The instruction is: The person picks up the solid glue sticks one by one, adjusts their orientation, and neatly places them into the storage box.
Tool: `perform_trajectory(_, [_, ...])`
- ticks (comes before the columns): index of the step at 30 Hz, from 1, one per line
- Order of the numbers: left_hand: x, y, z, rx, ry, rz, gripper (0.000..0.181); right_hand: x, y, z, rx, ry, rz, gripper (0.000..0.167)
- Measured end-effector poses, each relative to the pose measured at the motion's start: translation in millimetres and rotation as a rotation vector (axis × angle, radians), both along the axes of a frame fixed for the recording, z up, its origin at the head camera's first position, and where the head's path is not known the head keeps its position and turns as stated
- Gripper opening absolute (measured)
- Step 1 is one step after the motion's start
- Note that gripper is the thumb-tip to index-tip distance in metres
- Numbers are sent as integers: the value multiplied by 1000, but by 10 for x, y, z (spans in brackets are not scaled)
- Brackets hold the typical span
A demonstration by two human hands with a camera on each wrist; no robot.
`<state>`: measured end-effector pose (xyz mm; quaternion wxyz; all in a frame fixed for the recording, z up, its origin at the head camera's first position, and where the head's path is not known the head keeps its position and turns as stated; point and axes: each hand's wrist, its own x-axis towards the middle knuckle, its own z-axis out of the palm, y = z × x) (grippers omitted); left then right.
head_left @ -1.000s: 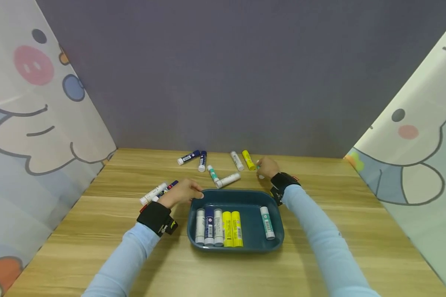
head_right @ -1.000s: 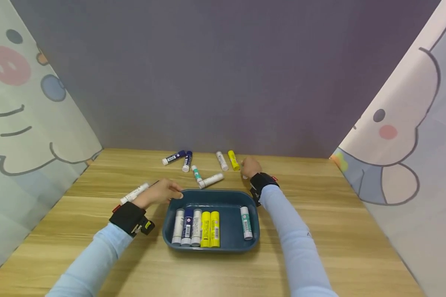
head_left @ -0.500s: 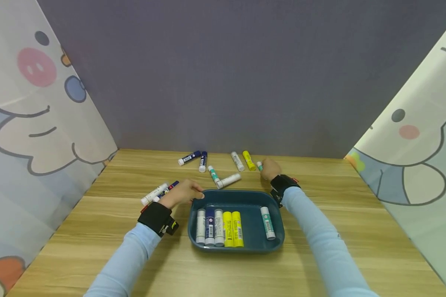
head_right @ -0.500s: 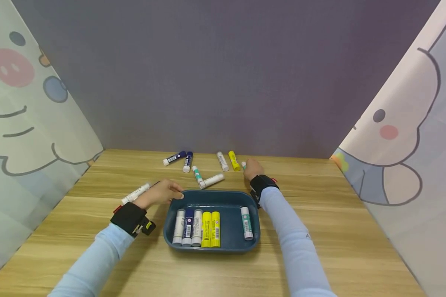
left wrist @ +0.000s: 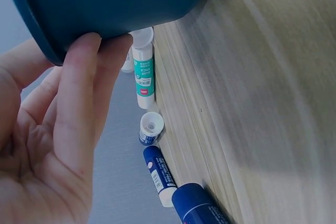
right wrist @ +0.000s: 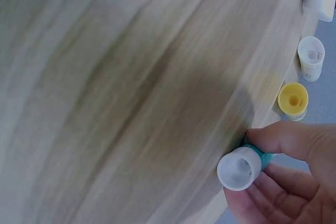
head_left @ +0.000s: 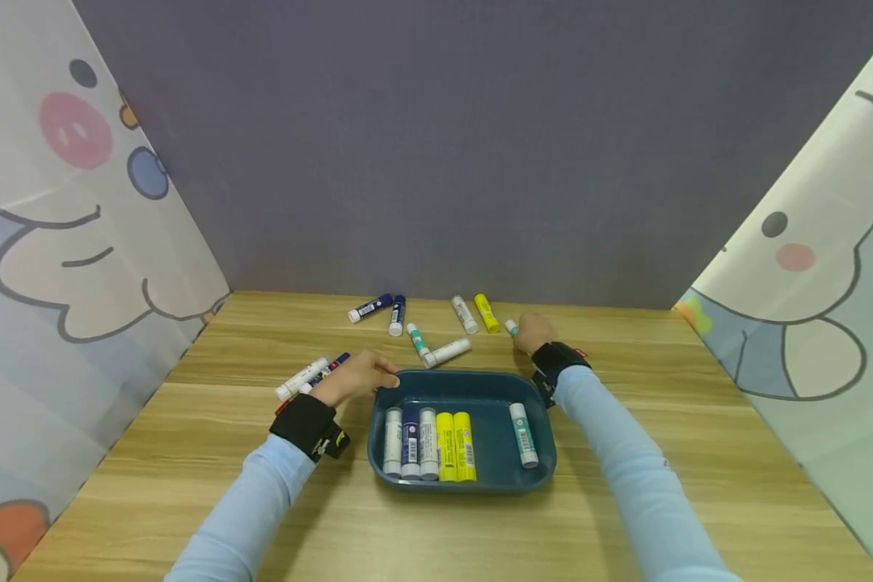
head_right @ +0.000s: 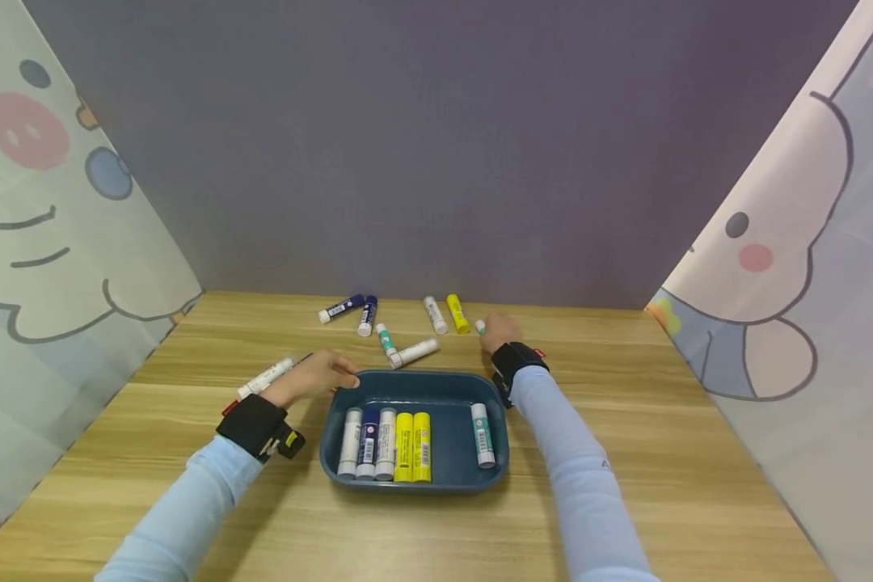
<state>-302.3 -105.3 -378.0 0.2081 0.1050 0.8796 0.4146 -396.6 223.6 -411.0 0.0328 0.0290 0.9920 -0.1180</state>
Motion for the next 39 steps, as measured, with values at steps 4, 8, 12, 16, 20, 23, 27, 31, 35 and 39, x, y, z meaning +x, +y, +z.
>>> perform_trajectory(4, [-8, 1, 4, -7, 6, -10, 29, -10, 36, -24, -11, 1, 2, 11])
perform_trajectory(8, [-10, -3, 4, -15, 14, -19, 29, 9, 53, -11, -12, 21, 8, 15])
perform_trajectory(12, [-10, 1, 14, -15, 13, -26, 29, 65, 76, 41, -48, 46, 2, 26])
perform_trajectory(16, [-21, -2, 23, -15, 11, -28, 29, 150, 103, 148, -145, 70, 16, 29])
perform_trajectory(20, [-39, -11, 24, -21, 20, -34, 30, 239, 105, 304, -258, 80, 52, 26])
perform_trajectory(23, [-49, -17, 25, -19, 18, -34, 30, 311, 102, 426, -316, 74, 78, 22])
perform_trajectory(27, [-76, -37, 13, -18, 4, -29, 30, 395, 96, 529, -352, 76, 98, 16])
perform_trajectory(31, [-106, -65, -18, -23, 7, -35, 30, 475, 90, 615, -437, 20, 97, 21])
perform_trajectory(35, [-106, -72, -23, -18, 10, -30, 30, 558, 84, 690, -542, -55, 88, 36])
perform_trajectory(39, [-100, -71, -19, -14, -1, -21, 31, 675, 59, 757, -625, -122, 85, 39])
